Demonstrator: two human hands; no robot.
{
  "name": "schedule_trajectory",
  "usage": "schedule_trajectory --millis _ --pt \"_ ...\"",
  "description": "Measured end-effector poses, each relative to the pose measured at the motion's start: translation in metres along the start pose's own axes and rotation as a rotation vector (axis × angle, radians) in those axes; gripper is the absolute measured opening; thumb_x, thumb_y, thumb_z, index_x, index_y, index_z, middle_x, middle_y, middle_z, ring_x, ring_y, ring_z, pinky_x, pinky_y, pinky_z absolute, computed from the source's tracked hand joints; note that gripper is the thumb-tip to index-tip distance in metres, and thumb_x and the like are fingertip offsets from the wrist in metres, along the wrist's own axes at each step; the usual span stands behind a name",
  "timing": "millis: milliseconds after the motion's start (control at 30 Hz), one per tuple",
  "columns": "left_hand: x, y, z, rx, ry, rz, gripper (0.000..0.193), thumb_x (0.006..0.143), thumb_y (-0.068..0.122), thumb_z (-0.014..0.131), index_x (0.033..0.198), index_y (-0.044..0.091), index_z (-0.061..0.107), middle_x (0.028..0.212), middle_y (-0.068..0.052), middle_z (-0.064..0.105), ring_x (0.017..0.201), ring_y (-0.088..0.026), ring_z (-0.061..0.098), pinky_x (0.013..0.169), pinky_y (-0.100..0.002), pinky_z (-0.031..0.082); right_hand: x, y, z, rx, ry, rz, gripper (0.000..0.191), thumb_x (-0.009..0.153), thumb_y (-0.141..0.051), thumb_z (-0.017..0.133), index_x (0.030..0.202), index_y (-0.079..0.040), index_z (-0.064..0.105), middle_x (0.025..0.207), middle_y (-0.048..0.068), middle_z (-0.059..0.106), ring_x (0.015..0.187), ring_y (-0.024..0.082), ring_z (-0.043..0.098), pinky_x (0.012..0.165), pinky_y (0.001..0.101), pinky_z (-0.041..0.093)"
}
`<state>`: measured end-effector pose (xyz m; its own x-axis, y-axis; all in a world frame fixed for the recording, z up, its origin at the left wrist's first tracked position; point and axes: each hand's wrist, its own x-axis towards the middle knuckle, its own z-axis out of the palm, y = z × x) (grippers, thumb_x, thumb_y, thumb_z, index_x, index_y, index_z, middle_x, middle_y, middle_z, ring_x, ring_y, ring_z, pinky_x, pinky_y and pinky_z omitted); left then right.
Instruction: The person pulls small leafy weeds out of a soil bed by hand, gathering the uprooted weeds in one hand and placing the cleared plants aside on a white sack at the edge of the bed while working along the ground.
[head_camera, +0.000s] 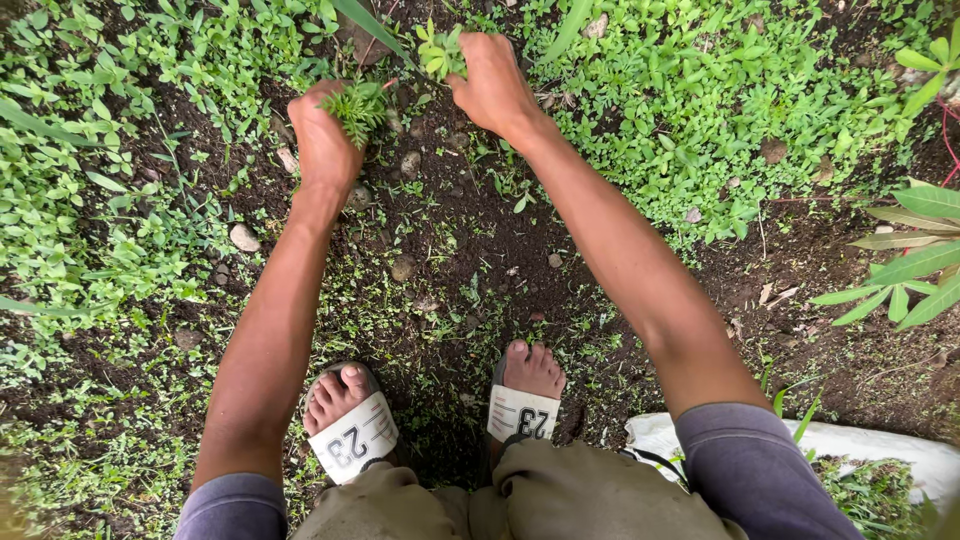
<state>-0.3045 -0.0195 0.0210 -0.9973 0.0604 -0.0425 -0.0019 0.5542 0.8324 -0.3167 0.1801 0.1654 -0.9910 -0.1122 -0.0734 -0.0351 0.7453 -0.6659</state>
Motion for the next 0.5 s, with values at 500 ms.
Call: schedule_trajectory --millis 500 --pt "0.004 -0.012 0.008 0.326 0.121 0.509 0.046 0.069 -0.022 0.065 0.107 -0.002 0.079 0.104 -0.025 0.076 0.094 -0.036 0.076 0.08 -0.038 0.067 0.016 0.001 0.018 -0.227 0.166 -0.168 0.037 0.073 -0.001 0.084 0.104 0.014 0.067 0.091 0.029 0.067 0.078 0.038 0.071 0.068 0.0431 0.061"
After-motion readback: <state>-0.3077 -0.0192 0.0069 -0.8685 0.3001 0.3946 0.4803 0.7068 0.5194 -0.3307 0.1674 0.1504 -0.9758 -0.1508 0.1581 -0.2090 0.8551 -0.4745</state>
